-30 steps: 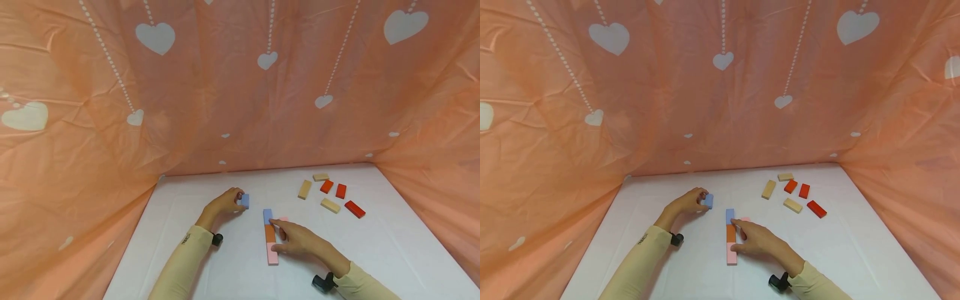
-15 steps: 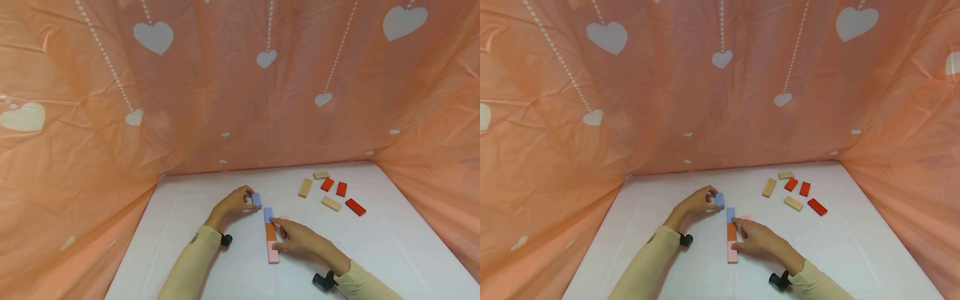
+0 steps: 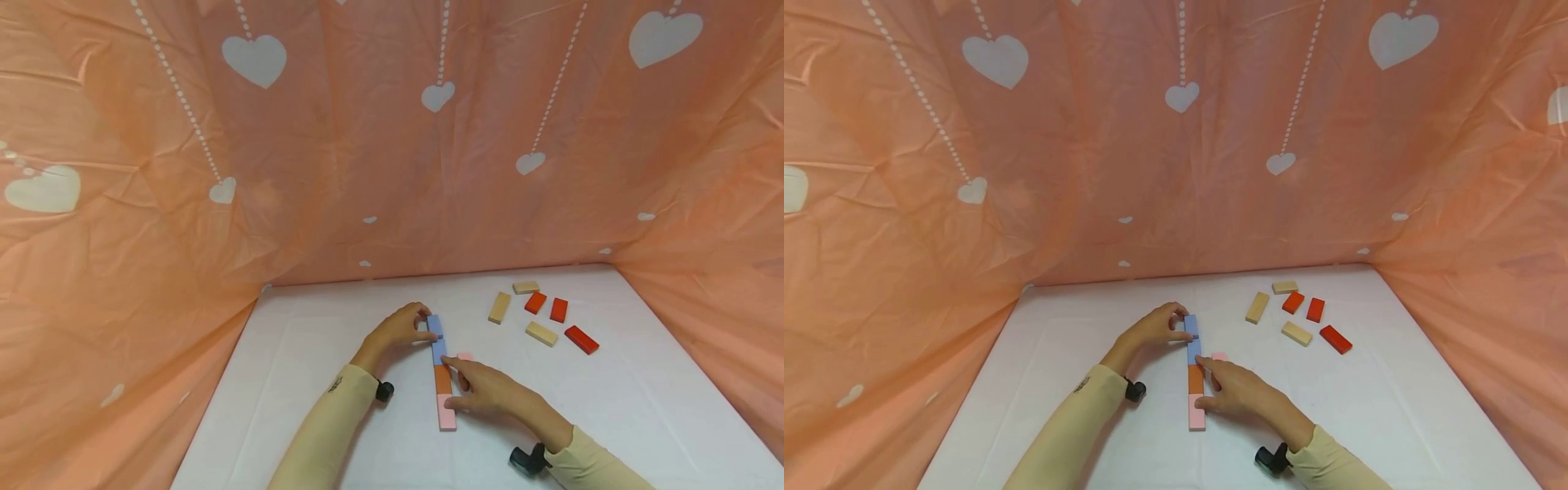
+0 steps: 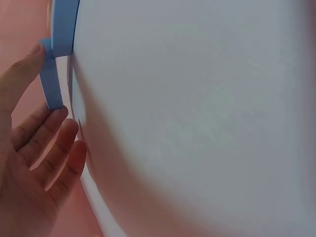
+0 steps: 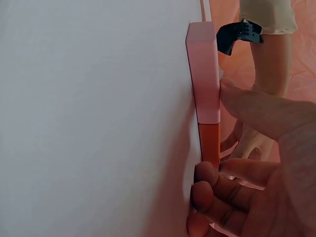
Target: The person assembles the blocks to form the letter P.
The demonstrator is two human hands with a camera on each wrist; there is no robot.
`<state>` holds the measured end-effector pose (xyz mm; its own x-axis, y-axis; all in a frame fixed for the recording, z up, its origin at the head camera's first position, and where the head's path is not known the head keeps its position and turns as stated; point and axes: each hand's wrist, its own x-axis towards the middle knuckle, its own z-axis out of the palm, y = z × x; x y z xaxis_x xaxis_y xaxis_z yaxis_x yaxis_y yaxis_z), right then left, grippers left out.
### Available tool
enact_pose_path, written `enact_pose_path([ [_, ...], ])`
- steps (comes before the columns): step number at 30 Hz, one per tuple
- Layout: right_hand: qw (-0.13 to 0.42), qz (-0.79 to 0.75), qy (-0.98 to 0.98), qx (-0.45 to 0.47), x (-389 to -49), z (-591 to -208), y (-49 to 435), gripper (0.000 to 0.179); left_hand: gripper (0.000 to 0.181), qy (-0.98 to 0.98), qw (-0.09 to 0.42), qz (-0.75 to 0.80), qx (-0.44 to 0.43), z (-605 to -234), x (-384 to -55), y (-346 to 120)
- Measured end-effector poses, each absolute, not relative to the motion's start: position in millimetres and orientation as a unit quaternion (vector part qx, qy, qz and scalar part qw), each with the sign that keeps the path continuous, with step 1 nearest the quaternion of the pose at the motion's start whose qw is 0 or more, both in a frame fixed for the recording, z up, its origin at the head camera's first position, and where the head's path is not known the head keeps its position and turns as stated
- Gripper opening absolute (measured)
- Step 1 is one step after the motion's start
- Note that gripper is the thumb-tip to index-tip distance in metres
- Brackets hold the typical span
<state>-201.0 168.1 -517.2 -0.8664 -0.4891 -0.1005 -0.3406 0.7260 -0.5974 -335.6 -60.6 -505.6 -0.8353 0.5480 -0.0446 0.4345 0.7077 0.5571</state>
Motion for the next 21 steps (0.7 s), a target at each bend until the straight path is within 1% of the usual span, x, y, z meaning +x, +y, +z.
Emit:
enact_pose_path([
  [13,0.122,-0.291,0.921,-0.228,-201.8,-519.9,168.2,0.087,0.057,0.925,0.128,0.243,0.262,-501.9,-332.1,-57.4],
  [21,0.126,-0.298,0.918,-0.229,-203.0,-519.5,169.3,0.086,0.053,0.922,0.127,0.247,0.27,-502.5,-332.2,-59.0],
])
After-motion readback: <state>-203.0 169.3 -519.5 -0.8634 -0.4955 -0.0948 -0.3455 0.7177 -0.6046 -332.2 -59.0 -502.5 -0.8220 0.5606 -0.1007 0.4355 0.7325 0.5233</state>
